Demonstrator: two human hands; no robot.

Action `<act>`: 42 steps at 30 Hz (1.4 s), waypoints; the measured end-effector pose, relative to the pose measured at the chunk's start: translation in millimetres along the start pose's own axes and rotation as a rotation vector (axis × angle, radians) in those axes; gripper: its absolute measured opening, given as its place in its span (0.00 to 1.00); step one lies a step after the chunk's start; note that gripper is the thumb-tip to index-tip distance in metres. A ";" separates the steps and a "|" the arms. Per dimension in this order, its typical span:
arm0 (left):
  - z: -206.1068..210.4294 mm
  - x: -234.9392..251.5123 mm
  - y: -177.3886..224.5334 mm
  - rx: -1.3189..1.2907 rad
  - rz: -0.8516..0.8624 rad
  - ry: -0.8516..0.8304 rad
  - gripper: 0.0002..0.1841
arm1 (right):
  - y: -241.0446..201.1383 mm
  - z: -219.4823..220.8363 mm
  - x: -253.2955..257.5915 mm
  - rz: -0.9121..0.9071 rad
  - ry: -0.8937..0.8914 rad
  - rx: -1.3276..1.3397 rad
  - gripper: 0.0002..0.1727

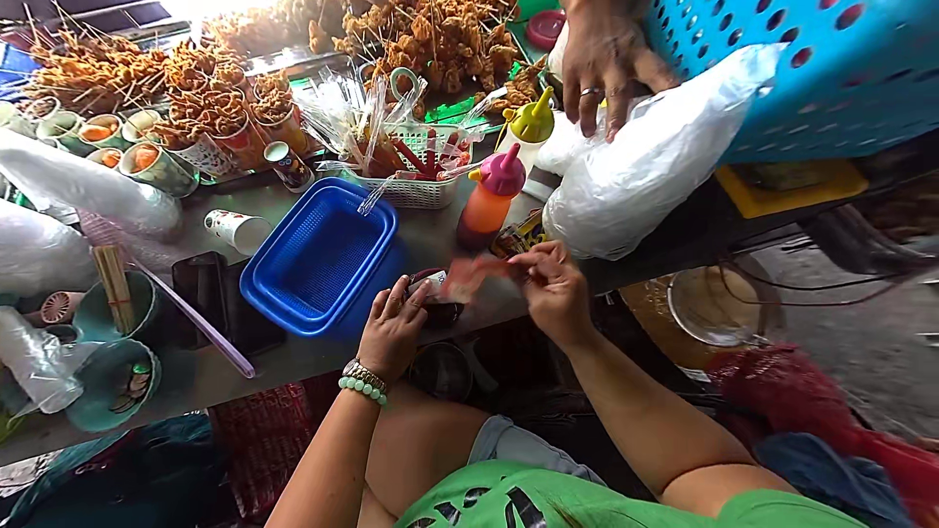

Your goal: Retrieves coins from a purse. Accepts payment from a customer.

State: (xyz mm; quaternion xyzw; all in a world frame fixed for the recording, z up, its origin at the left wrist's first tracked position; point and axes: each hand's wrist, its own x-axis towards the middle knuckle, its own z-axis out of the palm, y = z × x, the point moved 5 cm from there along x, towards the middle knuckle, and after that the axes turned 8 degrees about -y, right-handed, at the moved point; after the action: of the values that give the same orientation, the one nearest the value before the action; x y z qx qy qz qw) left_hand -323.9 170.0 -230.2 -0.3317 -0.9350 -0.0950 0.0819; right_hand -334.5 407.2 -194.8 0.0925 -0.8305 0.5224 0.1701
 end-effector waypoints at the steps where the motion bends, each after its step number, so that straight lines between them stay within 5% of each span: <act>1: 0.9 -0.7 0.5 0.003 0.003 -0.001 0.08 | 1.4 -7.1 3.7 0.060 0.027 0.039 0.10; 4: 1.1 -0.8 3.5 -0.011 0.007 0.002 0.07 | 2.0 -11.5 15.0 0.141 0.098 0.059 0.10; 9: 0.3 0.0 6.9 -0.063 -0.043 -0.001 0.07 | -0.7 19.0 23.1 -0.066 -0.041 -0.311 0.21; 13: 1.7 7.1 15.4 0.023 -0.135 0.012 0.27 | -4.6 58.3 3.8 -0.152 -0.236 -0.373 0.10; 17: 5.3 10.2 19.8 0.076 -0.122 0.004 0.10 | 4.9 86.0 -5.9 0.095 -0.495 -0.509 0.16; 20: 3.8 7.6 20.3 0.010 -0.128 -0.061 0.10 | 8.3 90.7 -0.9 0.185 -0.590 -0.472 0.18; 37: -3.0 9.7 6.7 -0.118 -0.293 -0.388 0.17 | 4.8 95.7 14.9 0.261 -0.674 -0.307 0.13; 42: 0.5 15.1 2.9 -0.195 -0.350 -0.538 0.17 | -6.7 98.8 7.0 -0.048 -0.359 -0.466 0.05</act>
State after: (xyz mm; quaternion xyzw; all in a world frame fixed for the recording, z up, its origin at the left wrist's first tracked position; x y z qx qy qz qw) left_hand -333.7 181.5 -227.0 -0.1854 -0.9524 -0.1056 -0.2177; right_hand -357.1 315.6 -225.7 0.1614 -0.9424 0.2889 0.0492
